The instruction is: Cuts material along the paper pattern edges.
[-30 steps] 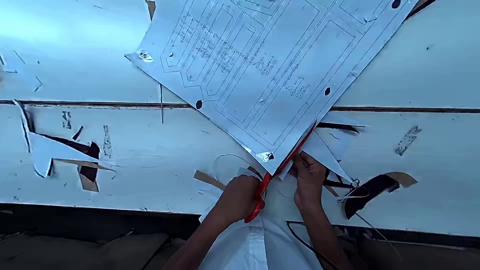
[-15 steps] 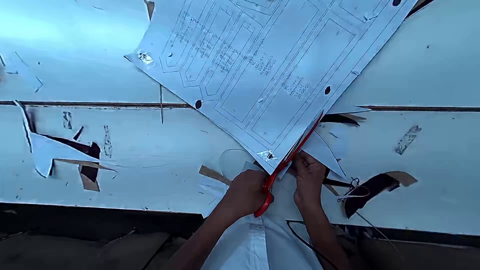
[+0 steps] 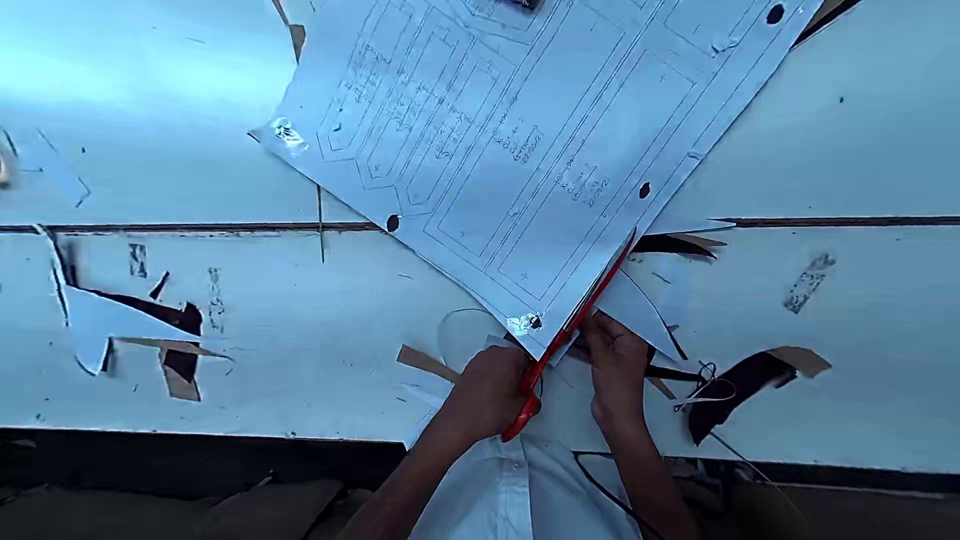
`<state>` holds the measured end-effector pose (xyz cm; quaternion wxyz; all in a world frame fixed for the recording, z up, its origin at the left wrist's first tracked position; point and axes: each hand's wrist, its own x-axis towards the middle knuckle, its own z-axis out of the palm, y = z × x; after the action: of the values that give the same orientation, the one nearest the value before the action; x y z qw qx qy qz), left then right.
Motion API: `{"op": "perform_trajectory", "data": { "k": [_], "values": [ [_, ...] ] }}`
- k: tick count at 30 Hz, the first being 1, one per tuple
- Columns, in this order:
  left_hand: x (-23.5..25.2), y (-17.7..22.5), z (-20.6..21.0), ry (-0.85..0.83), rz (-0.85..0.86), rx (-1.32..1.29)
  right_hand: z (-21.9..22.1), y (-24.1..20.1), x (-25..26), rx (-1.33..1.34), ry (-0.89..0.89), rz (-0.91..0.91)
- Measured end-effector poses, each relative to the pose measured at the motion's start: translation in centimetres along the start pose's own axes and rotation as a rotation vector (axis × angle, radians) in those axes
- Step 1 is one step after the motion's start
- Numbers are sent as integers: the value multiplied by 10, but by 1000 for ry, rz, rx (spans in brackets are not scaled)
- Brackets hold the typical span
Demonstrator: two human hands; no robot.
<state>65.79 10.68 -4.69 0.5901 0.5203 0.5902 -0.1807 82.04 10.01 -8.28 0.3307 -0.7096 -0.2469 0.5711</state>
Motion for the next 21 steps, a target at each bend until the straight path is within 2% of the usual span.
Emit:
{"op": "perform_trajectory", "data": {
  "k": [2, 4, 6, 10, 15, 21],
  "values": [
    [0, -3, -2, -6, 13, 17, -18, -1, 0, -195, 44, -188],
    [1, -5, -5, -7, 16, 36, -36, -9, 7, -331, 167, -388],
    [0, -7, -5, -7, 16, 24, -45, -24, 21, -426, 197, -441],
    [0, -8, -1, -2, 43, 0, -37, -41, 60, -456, 79, -402],
    [1, -6, -2, -27, 1, -2, -30, -56, 68, -409, -17, -245],
    [0, -3, -6, -34, 2, 2, -23, -60, 84, -331, -43, -82]
  ]
}}
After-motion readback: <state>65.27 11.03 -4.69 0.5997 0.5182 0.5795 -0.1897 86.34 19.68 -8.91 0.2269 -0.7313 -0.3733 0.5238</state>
